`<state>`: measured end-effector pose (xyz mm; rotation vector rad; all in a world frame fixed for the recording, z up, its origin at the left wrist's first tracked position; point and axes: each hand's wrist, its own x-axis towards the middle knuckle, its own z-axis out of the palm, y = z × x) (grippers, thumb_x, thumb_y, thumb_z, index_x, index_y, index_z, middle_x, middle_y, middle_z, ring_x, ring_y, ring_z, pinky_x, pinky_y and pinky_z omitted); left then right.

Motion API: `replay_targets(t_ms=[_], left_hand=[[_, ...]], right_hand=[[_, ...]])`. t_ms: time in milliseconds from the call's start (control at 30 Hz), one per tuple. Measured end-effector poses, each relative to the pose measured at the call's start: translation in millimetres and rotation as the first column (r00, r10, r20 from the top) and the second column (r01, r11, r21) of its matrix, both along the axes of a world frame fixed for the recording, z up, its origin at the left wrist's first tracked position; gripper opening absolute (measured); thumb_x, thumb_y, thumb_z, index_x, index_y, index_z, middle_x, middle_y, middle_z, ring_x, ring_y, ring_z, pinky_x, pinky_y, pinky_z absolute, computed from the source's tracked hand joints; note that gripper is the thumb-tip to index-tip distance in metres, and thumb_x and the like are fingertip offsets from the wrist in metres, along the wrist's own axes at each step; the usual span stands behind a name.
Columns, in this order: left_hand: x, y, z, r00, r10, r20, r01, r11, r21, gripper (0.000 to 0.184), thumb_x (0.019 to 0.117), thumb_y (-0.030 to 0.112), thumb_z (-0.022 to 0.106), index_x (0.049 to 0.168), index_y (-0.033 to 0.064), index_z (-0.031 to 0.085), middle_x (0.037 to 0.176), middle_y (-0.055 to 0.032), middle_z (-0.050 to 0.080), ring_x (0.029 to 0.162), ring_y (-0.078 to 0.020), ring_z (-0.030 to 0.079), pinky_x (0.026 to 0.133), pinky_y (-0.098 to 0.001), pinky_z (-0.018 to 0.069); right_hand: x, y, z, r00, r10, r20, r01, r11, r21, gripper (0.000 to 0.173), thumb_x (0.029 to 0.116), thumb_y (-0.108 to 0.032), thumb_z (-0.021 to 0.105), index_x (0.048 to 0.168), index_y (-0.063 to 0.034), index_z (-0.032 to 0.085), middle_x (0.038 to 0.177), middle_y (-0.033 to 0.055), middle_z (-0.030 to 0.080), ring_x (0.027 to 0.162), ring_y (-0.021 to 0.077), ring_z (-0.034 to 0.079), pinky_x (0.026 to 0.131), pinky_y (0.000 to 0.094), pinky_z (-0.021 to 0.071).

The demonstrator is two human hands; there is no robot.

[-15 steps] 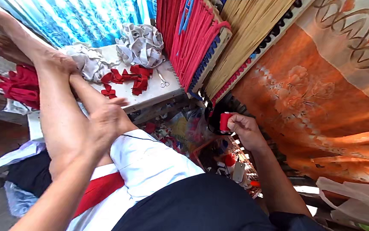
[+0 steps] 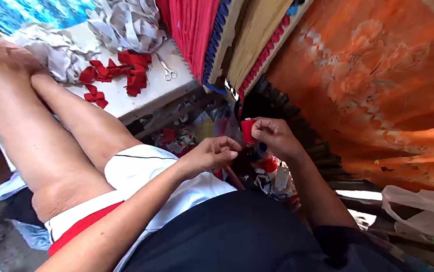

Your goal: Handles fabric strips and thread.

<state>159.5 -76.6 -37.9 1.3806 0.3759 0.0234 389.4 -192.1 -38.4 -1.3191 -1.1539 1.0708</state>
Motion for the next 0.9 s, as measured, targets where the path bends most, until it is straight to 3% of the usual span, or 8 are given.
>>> replay_targets(t_ms=[100,200,333,433,533,600,733,900], left_hand=[[-8.0,1.8,-3.0,0.997,0.035,-0.07,-0.023,0.987,0.156,0.025,0.1082,0.014,0.048,0.097,0.0065,0.07,0.057,0.0035,0.043,0.043,-0.0029,0.033,0.041,-0.0165,0.0293],[-7.9,4.1,-8.4,0.99,0.069,-0.124,-0.035,0.966,0.258,0.029,0.109,0.013,0.046,0.09,0.0052,0.066,0.056,0.0021,0.042,0.044,-0.0045,0.034,0.043,-0.0179,0.0301],[0.0,1.7,-17.8,0.968,0.024,-0.252,0.106,0.864,0.492,0.028,0.1087,0.017,0.05,0.089,0.008,0.068,0.062,0.0005,0.054,0.052,-0.0087,0.046,0.052,-0.0271,0.04],[5.9,-7.2,-19.5,0.967,0.034,-0.254,0.112,0.834,0.541,0.028,0.1085,0.018,0.051,0.088,0.0099,0.067,0.061,0.0009,0.051,0.053,-0.0101,0.045,0.052,-0.0297,0.0386],[9.4,-13.7,-17.8,0.978,0.026,-0.206,0.1,0.81,0.577,0.027,0.1083,0.019,0.05,0.088,0.0108,0.066,0.061,0.0019,0.049,0.052,-0.0096,0.044,0.052,-0.0294,0.0386],[10.1,-16.6,-17.1,0.986,0.012,-0.165,0.096,0.77,0.631,0.026,0.1074,0.019,0.051,0.087,0.0126,0.065,0.061,0.0035,0.05,0.053,-0.0079,0.046,0.052,-0.0286,0.0397],[9.7,-18.3,-17.8,0.983,-0.036,-0.179,0.148,0.727,0.67,0.025,0.1071,0.02,0.052,0.087,0.0146,0.065,0.061,0.0045,0.05,0.054,-0.0075,0.047,0.052,-0.0289,0.0397],[8.0,-20.8,-27.6,0.943,-0.102,-0.316,0.301,0.663,0.685,0.022,0.1077,0.019,0.051,0.094,0.0114,0.066,0.07,-0.0032,0.059,0.066,-0.0187,0.059,0.063,-0.0425,0.0479]], right_hand=[[0.6,-0.6,-35.3,0.972,-0.013,-0.234,-0.015,0.993,-0.117,0.01,0.0987,-0.007,0.054,0.093,-0.0038,0.062,0.087,0.0027,0.068,0.08,0.0127,0.07,0.077,0.0346,0.0624],[-2.0,-3.5,-58.6,0.93,-0.024,-0.366,-0.047,0.982,-0.185,0.011,0.1003,-0.008,0.053,0.094,-0.0042,0.062,0.091,0.0046,0.069,0.083,0.0161,0.071,0.08,0.0397,0.0629],[-2.8,-6.0,-71.1,0.899,-0.014,-0.437,-0.097,0.968,-0.23,0.013,0.1019,-0.008,0.051,0.094,-0.0048,0.062,0.093,0.005,0.07,0.084,0.0163,0.071,0.081,0.0395,0.0625],[-0.2,-8.3,-87.4,0.812,0.014,-0.583,-0.144,0.974,-0.177,0.02,0.1005,-0.027,0.057,0.092,-0.0103,0.064,0.094,0.0056,0.072,0.085,0.0179,0.072,0.078,0.0391,0.0617],[-5.9,-13.1,-104.8,0.691,-0.016,-0.723,-0.167,0.969,-0.18,0.03,0.1013,-0.039,0.054,0.086,-0.0143,0.063,0.102,0.01,0.074,0.082,0.0203,0.073,0.065,0.0351,0.061],[-14.4,-20.7,-123.7,0.596,-0.109,-0.795,-0.163,0.954,-0.253,0.034,0.1006,-0.047,0.052,0.088,-0.0176,0.063,0.104,0.0104,0.074,0.075,0.0181,0.071,0.056,0.0292,0.0563],[-19.9,-37.8,-182.2,0.555,-0.331,-0.764,-0.102,0.884,-0.457,0.051,0.1022,-0.062,0.038,0.112,-0.0189,0.063,0.093,0.0088,0.071,0.069,0.0179,0.067,0.056,0.0301,0.0556],[-11.6,-67.6,-258.4,0.455,-0.652,-0.606,0.022,0.689,-0.725,0.052,0.1067,-0.054,0.035,0.12,-0.0092,0.06,0.09,0.0117,0.069,0.067,0.02,0.066,0.055,0.0302,0.0545]])
